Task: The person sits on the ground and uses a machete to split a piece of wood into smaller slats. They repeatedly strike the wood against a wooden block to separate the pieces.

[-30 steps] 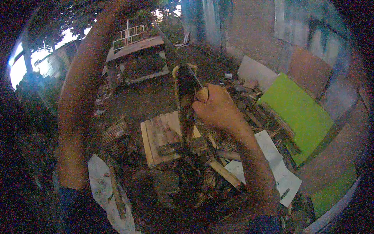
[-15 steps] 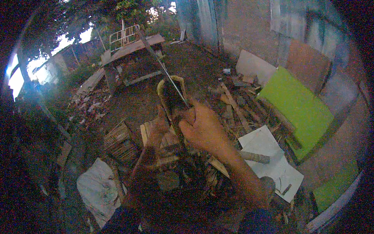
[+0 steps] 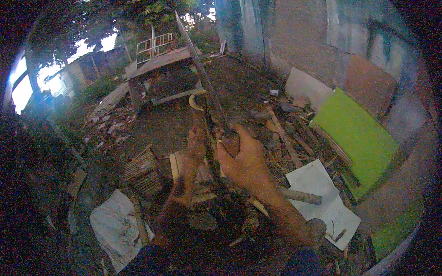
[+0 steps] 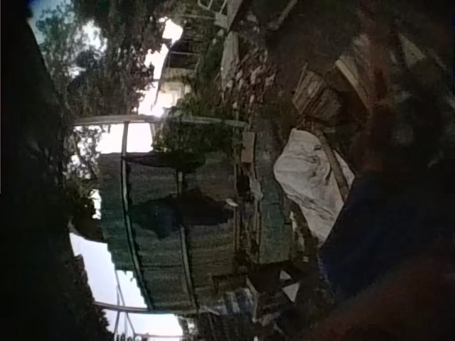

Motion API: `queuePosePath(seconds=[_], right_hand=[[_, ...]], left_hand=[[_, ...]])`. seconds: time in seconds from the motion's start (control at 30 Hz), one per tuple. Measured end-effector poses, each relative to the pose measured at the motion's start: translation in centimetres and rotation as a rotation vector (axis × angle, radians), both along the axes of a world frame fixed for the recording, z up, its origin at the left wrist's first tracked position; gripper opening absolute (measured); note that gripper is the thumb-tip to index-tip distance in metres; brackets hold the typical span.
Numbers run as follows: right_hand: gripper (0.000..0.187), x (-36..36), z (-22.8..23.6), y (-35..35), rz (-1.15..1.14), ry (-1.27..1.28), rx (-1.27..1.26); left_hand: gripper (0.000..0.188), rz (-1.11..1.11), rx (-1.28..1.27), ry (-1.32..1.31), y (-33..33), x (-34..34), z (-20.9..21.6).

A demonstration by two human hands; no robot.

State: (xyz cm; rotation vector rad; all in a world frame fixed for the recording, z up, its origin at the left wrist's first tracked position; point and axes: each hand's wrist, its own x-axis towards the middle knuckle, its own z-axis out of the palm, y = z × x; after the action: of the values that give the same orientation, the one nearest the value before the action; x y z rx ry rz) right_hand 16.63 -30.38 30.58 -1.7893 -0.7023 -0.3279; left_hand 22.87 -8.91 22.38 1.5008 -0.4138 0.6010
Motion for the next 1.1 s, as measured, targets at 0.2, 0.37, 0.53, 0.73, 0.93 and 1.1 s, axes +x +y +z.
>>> queuePosePath(seconds=[0.2,0.37,0.53,0.73,0.93,1.1], right_hand=[[0.038,-0.5,3.7,-1.0,0.232,0.064,0.028],[0.042,-1.0,3.5,-1.7,0.226,0.040,-0.015],[0.033,-2.2,4.8,-2.3,0.212,0.105,-0.189],[0.033,-3.3,5.1,-2.4,0.172,0.016,-0.245],[0.034,-3.1,5.6,-2.5,0.191,0.096,-0.280],[0.034,-2.6,4.6,-2.7,0.163,0.000,-0.227]], left_hand=[[0.090,-0.355,-0.116,-0.107,0.9,0.5,-0.6],[0.095,-0.566,-0.149,-0.078,0.0,1.4,-1.5],[0.095,-0.731,-0.243,-0.012,0.2,1.9,-3.1],[0.098,-0.826,-0.310,0.014,0.0,2.6,-4.4],[0.104,-0.790,-0.376,0.023,-1.1,0.9,-3.2],[0.105,-0.749,-0.323,0.023,-1.5,-1.4,-0.1]])
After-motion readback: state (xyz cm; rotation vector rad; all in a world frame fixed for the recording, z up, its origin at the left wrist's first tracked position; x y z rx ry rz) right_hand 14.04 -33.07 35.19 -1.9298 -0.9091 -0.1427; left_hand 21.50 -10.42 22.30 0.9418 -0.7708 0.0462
